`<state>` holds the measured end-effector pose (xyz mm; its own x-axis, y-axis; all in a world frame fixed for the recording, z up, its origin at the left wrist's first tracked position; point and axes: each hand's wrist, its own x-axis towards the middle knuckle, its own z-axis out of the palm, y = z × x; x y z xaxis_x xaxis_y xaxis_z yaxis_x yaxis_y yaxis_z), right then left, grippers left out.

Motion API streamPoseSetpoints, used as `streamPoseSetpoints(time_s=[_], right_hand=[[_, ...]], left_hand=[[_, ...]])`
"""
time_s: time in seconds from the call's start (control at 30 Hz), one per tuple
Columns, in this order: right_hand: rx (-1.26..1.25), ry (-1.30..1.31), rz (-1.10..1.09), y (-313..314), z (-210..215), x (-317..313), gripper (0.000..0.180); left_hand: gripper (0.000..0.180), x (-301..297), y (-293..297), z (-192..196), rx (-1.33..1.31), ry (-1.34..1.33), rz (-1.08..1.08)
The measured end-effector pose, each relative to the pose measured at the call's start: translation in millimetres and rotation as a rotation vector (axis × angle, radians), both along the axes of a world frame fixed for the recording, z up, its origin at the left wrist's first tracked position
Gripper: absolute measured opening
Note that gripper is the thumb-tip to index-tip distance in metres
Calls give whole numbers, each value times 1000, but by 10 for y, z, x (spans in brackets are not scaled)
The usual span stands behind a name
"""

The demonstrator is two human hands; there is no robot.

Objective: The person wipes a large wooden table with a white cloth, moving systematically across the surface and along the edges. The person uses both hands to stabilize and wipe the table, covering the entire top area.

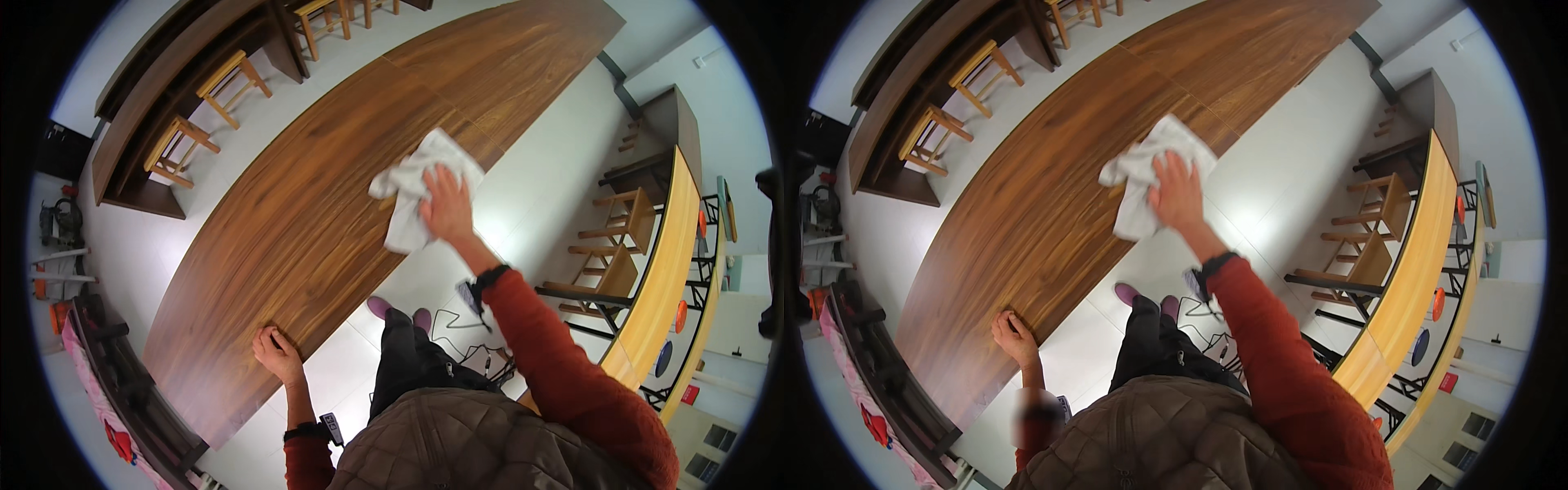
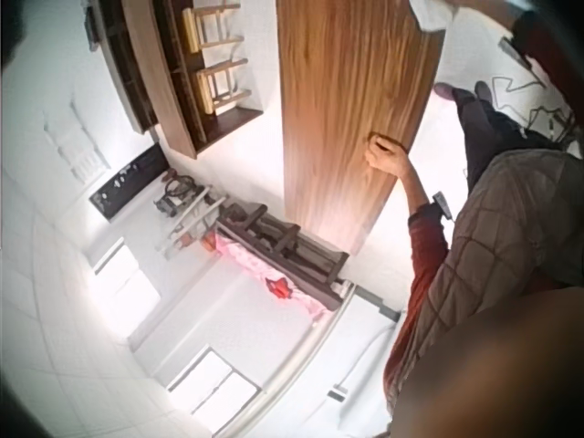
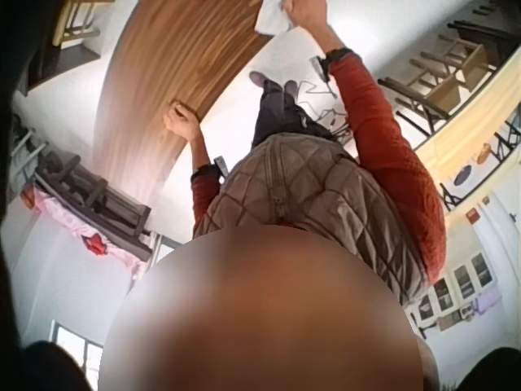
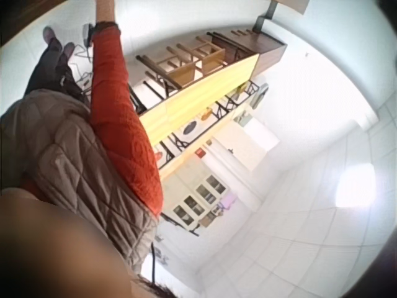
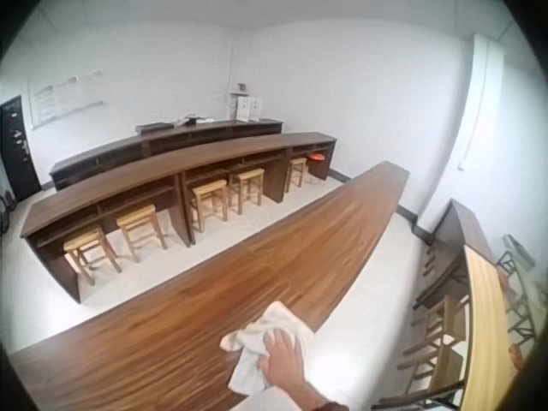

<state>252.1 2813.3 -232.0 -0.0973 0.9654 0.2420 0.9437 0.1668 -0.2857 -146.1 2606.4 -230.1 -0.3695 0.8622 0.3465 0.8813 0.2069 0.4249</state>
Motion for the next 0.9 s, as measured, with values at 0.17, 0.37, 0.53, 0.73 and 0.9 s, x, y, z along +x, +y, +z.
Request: streamPoseSetpoints(time_s=[0.17,0.37,0.53,0.73,0.9], right_hand=[[85,-116,-243,861,-145,344,55],[-26,73,43,308,-115,-377,54],[-35,142,275,-337,-108,-323,60],[101,-73,-279,555,-102,687,54],[50,-181,-299,1213,-124,664,55]], left_hand=[[14,-20,-32,-28,-21,12,16],[14,-39,-27,-40,-30,43,-23],[14,-87,-29,-41,-54,50,-44],[14,-92,-34,-46,-45,-11,-21],[13,-54,-68,-70,-38,3,-2]])
